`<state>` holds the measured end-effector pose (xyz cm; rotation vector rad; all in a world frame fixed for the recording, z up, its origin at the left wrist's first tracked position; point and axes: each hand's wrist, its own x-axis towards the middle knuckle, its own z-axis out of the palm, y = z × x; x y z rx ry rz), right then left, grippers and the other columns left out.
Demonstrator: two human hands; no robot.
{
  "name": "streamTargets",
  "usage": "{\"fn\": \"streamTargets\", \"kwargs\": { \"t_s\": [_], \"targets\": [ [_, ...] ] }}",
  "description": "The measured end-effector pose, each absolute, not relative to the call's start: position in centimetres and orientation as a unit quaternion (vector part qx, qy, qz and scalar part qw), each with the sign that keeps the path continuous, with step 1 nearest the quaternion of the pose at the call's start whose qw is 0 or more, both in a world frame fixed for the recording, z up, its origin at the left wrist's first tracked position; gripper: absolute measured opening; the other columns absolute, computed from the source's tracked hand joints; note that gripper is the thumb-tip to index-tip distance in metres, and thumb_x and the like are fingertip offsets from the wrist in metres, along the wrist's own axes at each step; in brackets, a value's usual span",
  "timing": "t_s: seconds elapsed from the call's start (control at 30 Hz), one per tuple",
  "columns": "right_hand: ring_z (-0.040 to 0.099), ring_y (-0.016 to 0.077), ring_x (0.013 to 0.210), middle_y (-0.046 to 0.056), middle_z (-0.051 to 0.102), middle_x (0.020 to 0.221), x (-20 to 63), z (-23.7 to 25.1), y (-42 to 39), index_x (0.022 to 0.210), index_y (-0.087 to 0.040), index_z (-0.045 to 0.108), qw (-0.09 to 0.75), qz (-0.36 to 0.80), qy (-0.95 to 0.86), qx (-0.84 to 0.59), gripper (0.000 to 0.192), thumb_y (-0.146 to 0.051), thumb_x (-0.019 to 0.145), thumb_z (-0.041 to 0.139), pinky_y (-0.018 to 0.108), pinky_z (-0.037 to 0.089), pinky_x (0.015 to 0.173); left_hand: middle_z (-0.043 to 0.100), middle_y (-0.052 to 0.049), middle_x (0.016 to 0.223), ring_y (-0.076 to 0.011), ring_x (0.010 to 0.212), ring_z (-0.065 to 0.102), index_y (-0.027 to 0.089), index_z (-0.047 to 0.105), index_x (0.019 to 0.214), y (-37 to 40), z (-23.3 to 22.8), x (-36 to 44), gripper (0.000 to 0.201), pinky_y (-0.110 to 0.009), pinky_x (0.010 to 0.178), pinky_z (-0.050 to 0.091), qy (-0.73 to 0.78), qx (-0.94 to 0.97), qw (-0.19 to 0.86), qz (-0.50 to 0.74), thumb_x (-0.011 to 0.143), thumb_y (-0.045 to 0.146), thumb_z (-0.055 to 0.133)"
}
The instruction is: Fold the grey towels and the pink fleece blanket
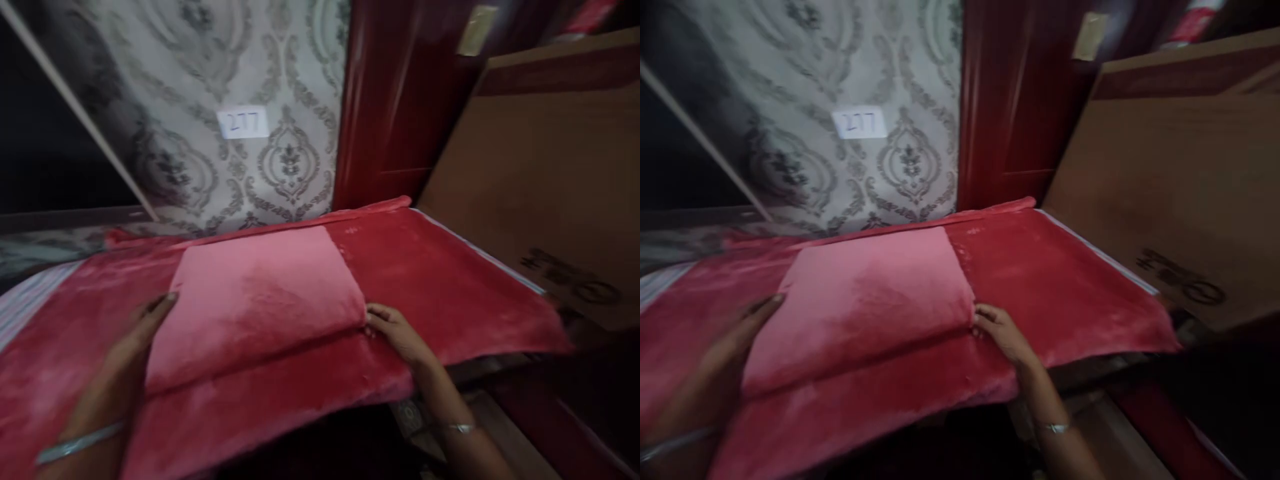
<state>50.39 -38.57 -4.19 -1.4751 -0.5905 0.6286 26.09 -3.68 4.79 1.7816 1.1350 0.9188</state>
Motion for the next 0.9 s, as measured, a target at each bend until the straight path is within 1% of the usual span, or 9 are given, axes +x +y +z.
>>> {"fn": "streamTargets", "kwargs": {
  "t_s": [0.13,0.23,0.37,0.47,0.53,0.63,0.73,0.83,0.9],
  "targets": [
    [0.057,0.0175,0.064,0.003,0.065,0.069,50.3,-4.5,-39.4,0.084,-0.019,0.069,0.63,0.266,-0.237,-0.69,0.051,-0.068,0.071,0.074,0.029,0.046,0.064,0.076,-0.008,0.084,-0.0252,0.077,0.069,0.015,0.073,0.097,-4.2,2.1,21.8,0.064,-0.032,0.066,0.054,0.44,0.634,0.555,0.31,0.059,0.065,0.079],
    [0.061,0.0209,0.071,0.006,0.068,0.08,50.2,-4.5,-39.4,0.088,-0.021,0.07,0.596,0.27,-0.238,-0.718,0.055,-0.071,0.064,0.077,0.031,0.051,0.067,0.073,-0.006,0.079,-0.0217,0.074,0.065,0.015,0.071,0.087,-5.2,0.3,18.8,0.057,-0.028,0.064,0.05,0.433,0.623,0.556,0.338,0.059,0.064,0.08],
    [0.062,0.0228,0.074,0.006,0.069,0.08,49.7,-4.5,-39.1,0.085,-0.023,0.071,0.571,0.264,-0.249,-0.736,0.054,-0.07,0.061,0.079,0.031,0.053,0.067,0.07,-0.005,0.083,-0.0223,0.083,0.063,0.018,0.071,0.081,-6.7,-0.5,17.3,0.048,-0.03,0.079,0.05,0.418,0.681,0.485,0.357,0.065,0.062,0.075],
    [0.059,0.0199,0.066,0.004,0.066,0.072,49.3,-4.5,-38.8,0.08,-0.023,0.069,0.568,0.242,-0.254,-0.745,0.05,-0.069,0.063,0.078,0.029,0.051,0.063,0.071,-0.008,0.107,-0.0273,0.107,0.061,0.021,0.075,0.088,-7.2,-0.1,17.3,0.041,-0.036,0.1,0.045,0.367,0.731,0.47,0.331,0.071,0.058,0.073],
    [0.059,0.0195,0.065,0.004,0.066,0.071,49.1,-4.3,-38.6,0.08,-0.023,0.068,0.571,0.237,-0.256,-0.743,0.05,-0.069,0.063,0.078,0.028,0.05,0.062,0.069,-0.008,0.118,-0.0286,0.117,0.058,0.021,0.076,0.089,-7.2,0.0,17.4,0.037,-0.037,0.106,0.041,0.346,0.732,0.487,0.329,0.073,0.054,0.072],
    [0.058,0.0192,0.062,0.004,0.065,0.067,49.0,-3.9,-38.5,0.075,-0.023,0.067,0.57,0.223,-0.264,-0.745,0.048,-0.068,0.064,0.077,0.028,0.049,0.06,0.07,-0.009,0.113,-0.0293,0.114,0.06,0.019,0.075,0.088,-6.8,-0.7,17.3,0.039,-0.037,0.101,0.045,0.36,0.691,0.527,0.339,0.071,0.054,0.075],
    [0.054,0.0175,0.058,0.002,0.059,0.06,49.1,-3.6,-38.4,0.069,-0.023,0.063,0.584,0.194,-0.257,-0.745,0.045,-0.067,0.069,0.073,0.028,0.047,0.057,0.073,-0.007,0.1,-0.0264,0.1,0.064,0.019,0.073,0.092,-6.5,-1.8,17.0,0.044,-0.034,0.089,0.05,0.388,0.644,0.557,0.352,0.068,0.056,0.077],
    [0.053,0.0171,0.056,0.001,0.058,0.059,49.2,-3.6,-38.4,0.071,-0.023,0.062,0.602,0.2,-0.241,-0.735,0.045,-0.067,0.068,0.074,0.028,0.046,0.056,0.074,-0.004,0.092,-0.0227,0.085,0.066,0.019,0.071,0.097,-6.5,-2.3,16.7,0.047,-0.032,0.079,0.052,0.39,0.601,0.604,0.348,0.07,0.056,0.078],
    [0.053,0.0172,0.057,0.002,0.059,0.061,49.2,-3.8,-38.4,0.073,-0.023,0.063,0.605,0.213,-0.236,-0.73,0.047,-0.067,0.066,0.076,0.029,0.046,0.056,0.074,-0.004,0.093,-0.0227,0.084,0.067,0.019,0.071,0.1,-6.5,-2.2,16.6,0.048,-0.031,0.078,0.052,0.388,0.597,0.62,0.329,0.07,0.056,0.078]
  ]
}}
